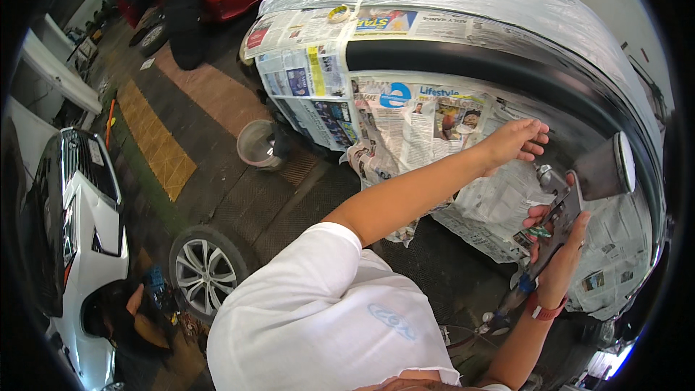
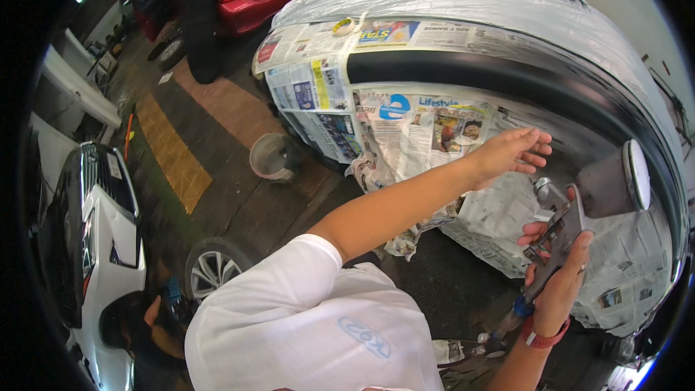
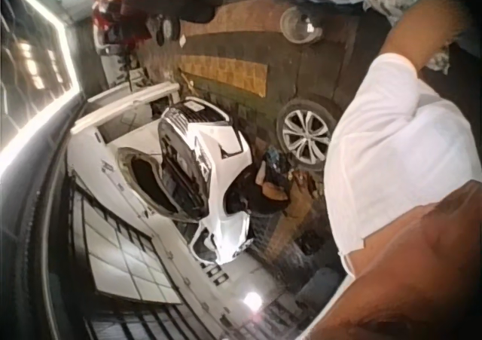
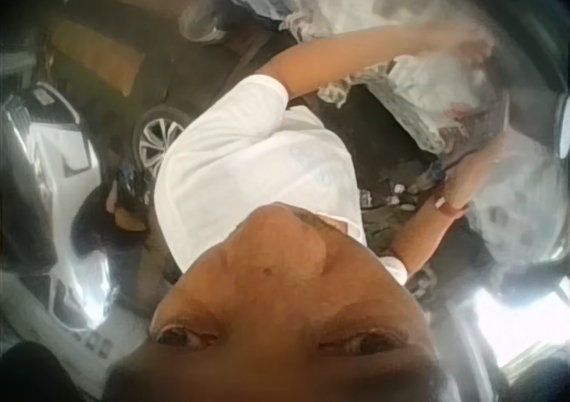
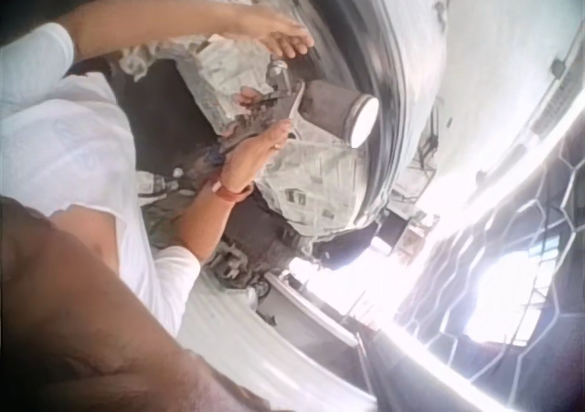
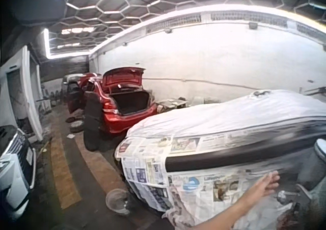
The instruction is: The person uses a spray gun to apply paint to the front bumper of a car. The car is masked with newspaper to protect surrounding areas. The person moves the spray gun back and forth across the bumper surface to apply the paint.
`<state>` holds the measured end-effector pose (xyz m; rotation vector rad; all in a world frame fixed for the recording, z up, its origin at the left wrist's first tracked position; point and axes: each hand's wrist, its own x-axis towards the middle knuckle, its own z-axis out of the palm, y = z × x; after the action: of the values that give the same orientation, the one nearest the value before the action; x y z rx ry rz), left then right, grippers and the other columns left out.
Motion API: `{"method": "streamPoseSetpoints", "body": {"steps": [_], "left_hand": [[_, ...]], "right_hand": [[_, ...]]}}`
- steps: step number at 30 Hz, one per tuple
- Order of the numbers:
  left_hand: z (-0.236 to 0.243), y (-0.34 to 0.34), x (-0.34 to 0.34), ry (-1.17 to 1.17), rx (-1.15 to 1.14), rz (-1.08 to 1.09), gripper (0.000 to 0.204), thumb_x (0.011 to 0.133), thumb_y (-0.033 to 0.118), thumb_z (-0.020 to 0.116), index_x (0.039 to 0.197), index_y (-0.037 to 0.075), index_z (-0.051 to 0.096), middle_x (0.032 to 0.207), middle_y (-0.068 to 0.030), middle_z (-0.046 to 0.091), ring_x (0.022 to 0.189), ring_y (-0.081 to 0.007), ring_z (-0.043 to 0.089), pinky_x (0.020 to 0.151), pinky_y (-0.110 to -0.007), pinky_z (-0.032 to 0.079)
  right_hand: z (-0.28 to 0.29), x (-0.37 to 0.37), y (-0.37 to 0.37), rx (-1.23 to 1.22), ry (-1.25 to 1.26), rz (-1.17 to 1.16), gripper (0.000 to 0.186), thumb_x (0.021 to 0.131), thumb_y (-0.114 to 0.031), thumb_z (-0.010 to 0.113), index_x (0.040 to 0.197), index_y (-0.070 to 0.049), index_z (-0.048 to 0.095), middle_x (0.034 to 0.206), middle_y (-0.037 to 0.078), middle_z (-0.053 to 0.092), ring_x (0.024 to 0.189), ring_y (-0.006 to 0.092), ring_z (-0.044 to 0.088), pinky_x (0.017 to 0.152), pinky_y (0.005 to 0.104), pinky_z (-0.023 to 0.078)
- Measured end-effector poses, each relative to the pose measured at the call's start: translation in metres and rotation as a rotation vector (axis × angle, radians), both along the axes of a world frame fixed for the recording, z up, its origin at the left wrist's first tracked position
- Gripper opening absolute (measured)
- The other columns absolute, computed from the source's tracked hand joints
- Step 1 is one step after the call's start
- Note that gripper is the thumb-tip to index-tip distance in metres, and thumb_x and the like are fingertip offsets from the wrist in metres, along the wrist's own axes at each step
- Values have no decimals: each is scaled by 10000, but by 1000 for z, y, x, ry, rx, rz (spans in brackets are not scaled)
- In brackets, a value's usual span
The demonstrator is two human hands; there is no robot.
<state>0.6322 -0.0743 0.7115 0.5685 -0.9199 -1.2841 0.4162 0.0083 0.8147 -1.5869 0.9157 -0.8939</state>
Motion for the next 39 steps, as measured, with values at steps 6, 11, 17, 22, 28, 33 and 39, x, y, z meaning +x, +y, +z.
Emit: {"method": "streamPoseSetpoints", "body": {"steps": [6, 11, 17, 22, 28, 33, 39], "left_hand": [[9, -11, 16, -244, -91, 6, 608, 1131, 515, 500, 1537, 63, 514, 1438, -98, 627, 1247, -214, 638, 1065, -379, 516], [17, -10, 43, -926, -213, 492, 505, 1072, 345, 658, 1472, 43, 594, 1448, -150, 636, 1275, -302, 637, 1085, -413, 508], [14, -28, 52, -1296, -445, 966, 582, 971, 294, 746, 1471, 40, 590, 1516, -184, 566, 1409, -402, 503, 1191, -520, 394], [9, -47, 52, -1452, -373, 1041, 741, 961, 375, 736, 1552, -2, 494, 1639, -246, 417, 1529, -450, 351, 1269, -600, 236], [4, -67, 60, -1478, -272, 1098, 816, 996, 442, 678, 1604, -32, 408, 1707, -290, 287, 1585, -497, 232, 1290, -648, 134], [-3, -91, 47, -1584, -217, 1152, 843, 1004, 481, 655, 1618, -33, 392, 1717, -299, 263, 1591, -512, 210, 1269, -706, 104], [-2, -120, 5, -1664, -222, 1179, 894, 1041, 558, 590, 1616, -85, 354, 1729, -320, 210, 1612, -510, 148, 1250, -739, 59]], "right_hand": [[29, -8, -37, -117, 9, -152, 721, 1131, -635, 329, 1605, -116, 487, 952, 98, 728, 696, 88, 661, 420, 190, 427], [43, -11, -53, -177, 20, -199, 712, 1135, -615, 361, 1497, -47, 592, 927, 103, 746, 666, 88, 646, 438, 213, 439], [57, 11, -41, -108, 62, -70, 709, 1147, -592, 344, 1515, -29, 568, 949, 111, 742, 776, 111, 683, 460, 223, 451], [57, 25, -34, -74, 38, 3, 725, 1151, -595, 309, 1579, -43, 503, 959, 124, 732, 792, 124, 682, 456, 217, 442], [64, 25, -37, -98, 47, 11, 716, 1156, -583, 305, 1575, -38, 504, 960, 130, 734, 781, 113, 673, 453, 210, 433], [64, 3, -59, -100, 56, -9, 718, 1148, -592, 335, 1529, -19, 542, 957, 119, 735, 761, 106, 663, 465, 214, 442], [82, -69, -101, -131, 66, -27, 713, 1120, -633, 398, 1362, -11, 649, 935, 98, 734, 775, 99, 675, 472, 222, 449]]}}
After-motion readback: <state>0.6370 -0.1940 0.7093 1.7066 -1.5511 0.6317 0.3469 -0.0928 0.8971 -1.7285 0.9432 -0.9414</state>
